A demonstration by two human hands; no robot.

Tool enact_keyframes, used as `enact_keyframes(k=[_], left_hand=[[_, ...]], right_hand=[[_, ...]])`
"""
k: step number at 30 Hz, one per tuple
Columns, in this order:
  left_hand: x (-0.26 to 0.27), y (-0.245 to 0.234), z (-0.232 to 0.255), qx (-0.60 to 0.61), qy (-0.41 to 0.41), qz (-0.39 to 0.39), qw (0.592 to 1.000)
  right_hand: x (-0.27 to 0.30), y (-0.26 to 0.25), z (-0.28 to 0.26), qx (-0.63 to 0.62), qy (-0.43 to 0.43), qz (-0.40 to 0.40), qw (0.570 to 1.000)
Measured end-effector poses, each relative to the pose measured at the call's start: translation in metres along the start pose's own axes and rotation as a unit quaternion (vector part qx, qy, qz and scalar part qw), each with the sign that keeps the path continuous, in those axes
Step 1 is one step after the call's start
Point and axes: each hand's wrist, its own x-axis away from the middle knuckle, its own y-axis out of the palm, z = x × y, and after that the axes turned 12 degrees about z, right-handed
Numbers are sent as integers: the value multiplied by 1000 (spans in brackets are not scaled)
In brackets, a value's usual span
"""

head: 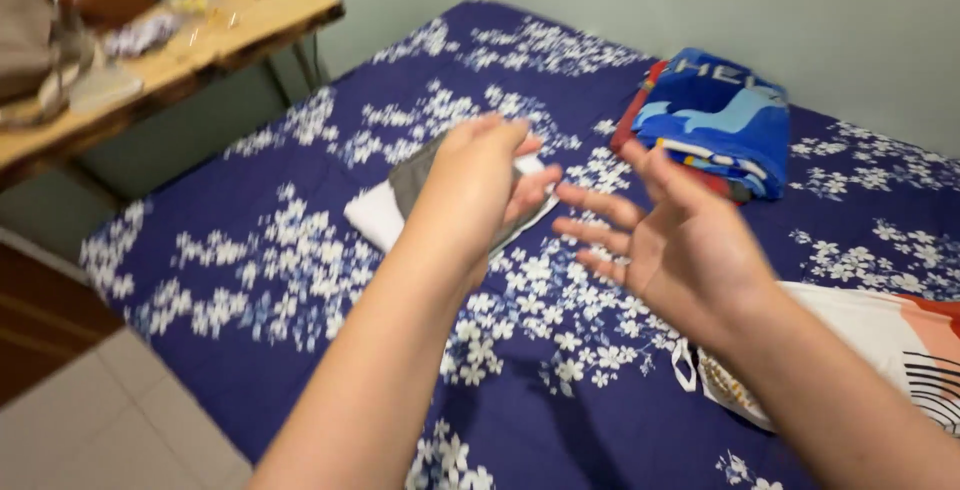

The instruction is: Cleaning and dusting pillows, bolsters, and other items on a bed using a small broom.

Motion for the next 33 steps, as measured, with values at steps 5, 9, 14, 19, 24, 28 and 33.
enact_keyframes(k=[5, 9, 14, 19, 24, 28, 33], left_hand=[[-5, -25, 21, -48, 50, 8, 998], [-5, -52, 32, -77, 54, 41, 995], [-1, -69, 37, -68, 38, 66, 995], [-5, -60, 31, -70, 31, 51, 996], [-11, -23, 14, -17, -12, -2, 1000], [-7, 27, 5, -26, -28, -66, 997], [8, 96, -3, -81, -32, -137, 987]], right_hand=[[-5, 14, -1, 42, -46, -34, 997], [-8, 33, 4, 30, -43, -26, 998], [-25, 31, 15, -11, -46, -126, 991], [-8, 37, 6, -20, -59, -108, 992], [-2, -2, -9, -27, -112, -80, 990], [24, -25, -31, -19, -99, 68, 993], [51, -74, -51, -39, -145, 134, 979]])
